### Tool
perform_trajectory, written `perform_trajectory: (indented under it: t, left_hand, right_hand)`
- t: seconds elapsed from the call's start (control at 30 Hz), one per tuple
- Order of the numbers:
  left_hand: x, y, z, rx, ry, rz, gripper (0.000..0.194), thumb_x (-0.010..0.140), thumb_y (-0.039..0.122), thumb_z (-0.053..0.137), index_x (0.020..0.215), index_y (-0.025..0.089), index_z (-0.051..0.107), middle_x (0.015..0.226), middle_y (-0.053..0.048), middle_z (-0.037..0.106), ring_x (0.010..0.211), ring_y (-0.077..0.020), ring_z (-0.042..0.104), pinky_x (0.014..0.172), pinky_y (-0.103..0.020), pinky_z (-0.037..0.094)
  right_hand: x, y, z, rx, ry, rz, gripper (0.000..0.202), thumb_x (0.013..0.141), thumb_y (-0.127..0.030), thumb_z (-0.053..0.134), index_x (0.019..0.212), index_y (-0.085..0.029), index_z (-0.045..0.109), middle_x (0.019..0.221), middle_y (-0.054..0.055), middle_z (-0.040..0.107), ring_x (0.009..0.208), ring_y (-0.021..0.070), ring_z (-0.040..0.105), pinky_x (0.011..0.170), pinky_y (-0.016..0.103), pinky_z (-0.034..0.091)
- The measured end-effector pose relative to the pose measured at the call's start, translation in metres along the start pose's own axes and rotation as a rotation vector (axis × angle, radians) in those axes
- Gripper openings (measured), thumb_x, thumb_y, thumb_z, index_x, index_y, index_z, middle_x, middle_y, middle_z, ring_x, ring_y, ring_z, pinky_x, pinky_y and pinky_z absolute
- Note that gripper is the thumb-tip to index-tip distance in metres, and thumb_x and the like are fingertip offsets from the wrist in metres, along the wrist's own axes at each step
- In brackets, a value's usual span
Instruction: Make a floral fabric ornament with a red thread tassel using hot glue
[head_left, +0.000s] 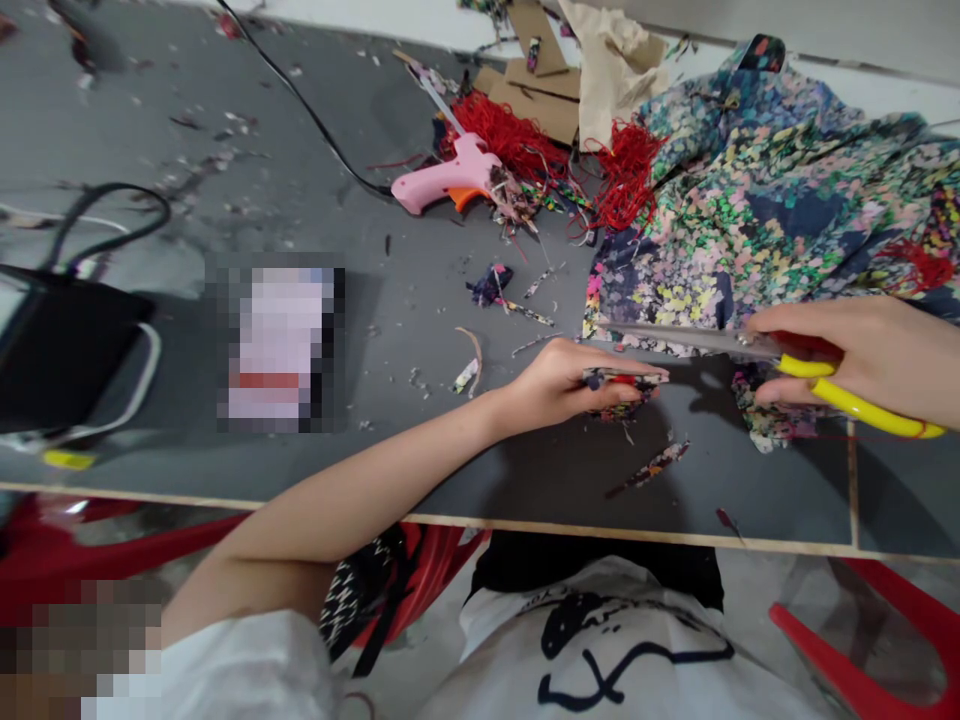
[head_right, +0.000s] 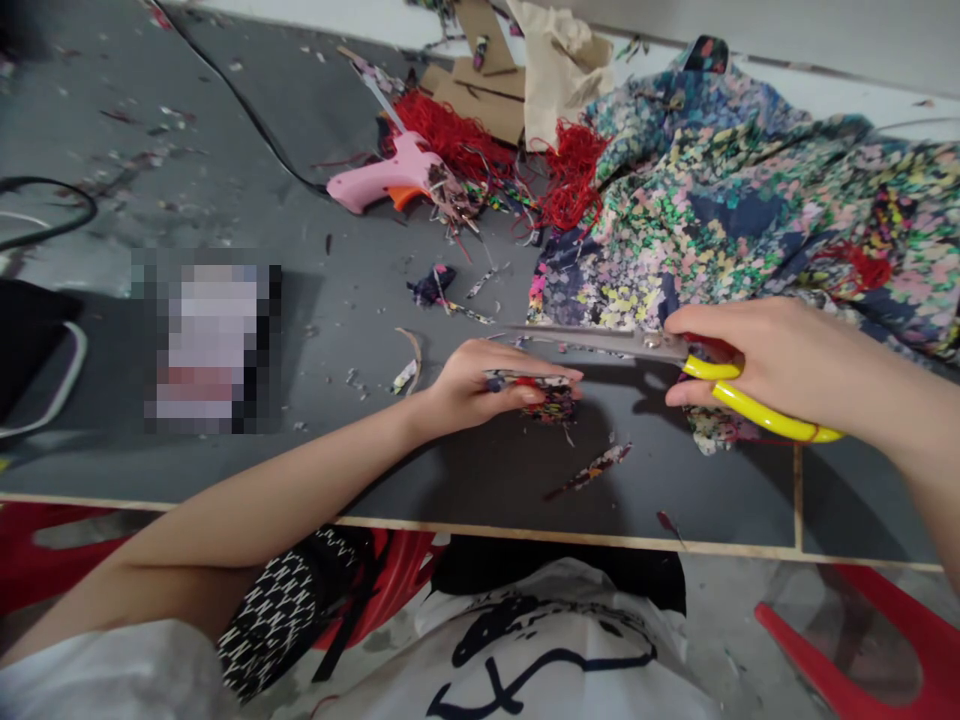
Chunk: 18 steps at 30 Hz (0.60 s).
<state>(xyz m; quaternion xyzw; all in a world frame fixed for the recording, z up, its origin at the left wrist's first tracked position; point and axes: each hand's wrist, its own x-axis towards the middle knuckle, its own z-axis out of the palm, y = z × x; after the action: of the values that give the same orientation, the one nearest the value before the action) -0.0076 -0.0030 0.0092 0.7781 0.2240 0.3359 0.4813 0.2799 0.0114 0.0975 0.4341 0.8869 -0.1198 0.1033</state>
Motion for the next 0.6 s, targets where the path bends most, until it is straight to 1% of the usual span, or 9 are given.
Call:
perform_trajectory:
  t: [0.07,0.17,0.23,0.33,0.43,0.47,0.53,0.57,0.6]
  left_hand:
    - [0.000,0.001,0.001,-0.029,0.022,-0.059,0.036,0.091,0.043,0.053,0.108,0.017,0.071,0.096,-0.007,0.076,0.082,-0.0123,0.073,0.075,-0.015,0.055]
    - [0.000,0.000,0.003,-0.030,0.070,-0.161,0.039,0.089,0.046,0.053,0.104,0.015,0.072,0.093,-0.007,0.076,0.081,-0.0145,0.073,0.073,-0.017,0.055]
    - [0.001,-0.001,0.004,-0.020,0.095,-0.225,0.043,0.088,0.050,0.053,0.102,0.015,0.073,0.090,-0.006,0.077,0.079,-0.0157,0.073,0.072,-0.019,0.056]
    - [0.001,-0.005,0.005,-0.012,0.116,-0.268,0.050,0.086,0.057,0.052,0.099,0.014,0.074,0.087,-0.006,0.077,0.080,-0.0166,0.073,0.072,-0.020,0.056]
    - [0.001,-0.006,0.006,0.003,0.131,-0.256,0.053,0.086,0.059,0.050,0.096,0.013,0.074,0.089,-0.007,0.077,0.080,-0.0169,0.073,0.071,-0.020,0.055]
    - [0.001,-0.005,0.006,0.015,0.148,-0.242,0.051,0.087,0.058,0.049,0.097,0.014,0.074,0.091,-0.007,0.076,0.081,-0.0170,0.073,0.072,-0.021,0.056]
    - [-0.001,-0.003,0.007,0.072,0.228,-0.178,0.047,0.090,0.053,0.048,0.104,0.016,0.073,0.099,-0.007,0.075,0.088,-0.0172,0.072,0.078,-0.022,0.056]
    - [-0.002,-0.002,0.007,0.116,0.287,-0.123,0.044,0.092,0.050,0.047,0.109,0.017,0.071,0.104,-0.007,0.074,0.093,-0.0172,0.072,0.082,-0.023,0.055]
    - [-0.003,-0.001,0.007,0.166,0.350,-0.051,0.042,0.093,0.047,0.045,0.115,0.017,0.068,0.110,-0.008,0.072,0.098,-0.0171,0.070,0.087,-0.024,0.054]
  right_hand:
    - [0.004,0.003,0.007,0.026,-0.060,0.060,0.048,0.084,-0.061,0.049,0.108,-0.021,0.059,0.072,0.003,0.067,0.056,0.0173,0.060,0.050,0.025,0.042]
    - [0.011,0.006,0.026,-0.014,-0.113,0.152,0.037,0.089,-0.044,0.047,0.115,-0.018,0.056,0.091,0.010,0.069,0.073,0.0222,0.064,0.060,0.029,0.044]
    - [0.015,0.007,0.041,-0.041,-0.054,0.222,0.036,0.086,-0.038,0.052,0.116,-0.018,0.057,0.096,0.011,0.069,0.081,0.0256,0.065,0.065,0.032,0.045]
    - [0.017,0.003,0.052,-0.025,-0.003,0.219,0.047,0.087,-0.039,0.050,0.129,-0.017,0.052,0.102,0.014,0.068,0.084,0.0275,0.065,0.068,0.035,0.047]
    - [0.016,-0.012,0.039,-0.086,0.042,0.224,0.048,0.089,-0.041,0.045,0.132,-0.019,0.053,0.094,0.014,0.070,0.074,0.0280,0.064,0.059,0.035,0.045]
    - [0.016,-0.019,0.031,-0.087,0.091,0.240,0.045,0.091,-0.041,0.043,0.127,-0.018,0.057,0.093,0.014,0.070,0.074,0.0282,0.064,0.059,0.035,0.044]
    - [0.018,-0.036,0.016,0.006,0.236,0.293,0.040,0.093,-0.043,0.039,0.106,-0.018,0.067,0.085,0.012,0.070,0.072,0.0258,0.064,0.060,0.034,0.044]
    - [0.021,-0.045,0.011,0.116,0.270,0.269,0.040,0.093,-0.046,0.040,0.096,-0.019,0.069,0.081,0.009,0.070,0.070,0.0234,0.064,0.061,0.033,0.045]
    - [0.024,-0.054,0.009,0.261,0.271,0.194,0.039,0.093,-0.047,0.041,0.089,-0.020,0.069,0.079,0.007,0.069,0.069,0.0209,0.064,0.063,0.032,0.046]
